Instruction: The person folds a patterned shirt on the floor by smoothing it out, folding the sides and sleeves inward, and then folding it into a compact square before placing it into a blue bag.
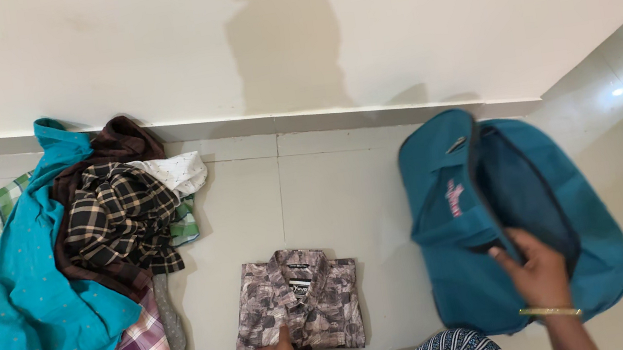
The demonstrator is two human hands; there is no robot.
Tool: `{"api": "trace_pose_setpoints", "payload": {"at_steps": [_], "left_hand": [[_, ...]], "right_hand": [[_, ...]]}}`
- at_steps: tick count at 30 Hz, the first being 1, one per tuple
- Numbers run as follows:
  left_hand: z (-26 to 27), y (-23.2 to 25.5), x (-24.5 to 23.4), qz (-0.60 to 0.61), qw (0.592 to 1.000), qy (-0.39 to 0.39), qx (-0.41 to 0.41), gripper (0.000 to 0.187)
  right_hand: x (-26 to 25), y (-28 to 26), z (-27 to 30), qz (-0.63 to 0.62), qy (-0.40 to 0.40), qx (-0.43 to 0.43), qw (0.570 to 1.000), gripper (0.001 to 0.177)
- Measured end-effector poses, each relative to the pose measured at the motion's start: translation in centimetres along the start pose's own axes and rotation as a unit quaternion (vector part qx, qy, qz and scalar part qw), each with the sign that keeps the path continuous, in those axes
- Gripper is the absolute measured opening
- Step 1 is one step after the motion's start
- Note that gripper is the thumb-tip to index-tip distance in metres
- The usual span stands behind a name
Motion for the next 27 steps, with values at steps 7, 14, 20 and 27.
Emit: {"api": "trace_pose_setpoints", "payload": {"at_steps": [7, 14, 20, 27], "left_hand": [[0.0, 0.5, 0.1, 0.033, 0.997, -0.002, -0.073, 0.110], [0.4, 0.8, 0.5, 0.036, 0.999, -0.025, 0.013, 0.125], [1.9, 0.7, 1.5, 0.163, 0.968, -0.050, 0.187, 0.110], [1.5, 2.1, 1.3, 0.226, 0.954, -0.177, 0.089, 0.061]], "right_hand": [[1.6, -6.2, 2.6, 0.008, -0.018, -0.022, 1.000, 0.035], [1.9, -8.4, 3.3, 0.032, -0.048, -0.020, 0.998, 0.037], [1.2, -9.2, 2.8, 0.045, -0.042, -0.045, 0.997, 0.043], [0.4, -10.0, 2.1, 0.059, -0.059, -0.046, 0.995, 0.050]]}}
Point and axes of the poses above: each hand's wrist, its own z-axis away from the middle knuckle, its own x-axis out of the palm, y = z × x, the point moved 2 cm from there along -z, towards the middle knuckle, and after that the axes turned 12 degrees about -x, right-handed, at the moved point
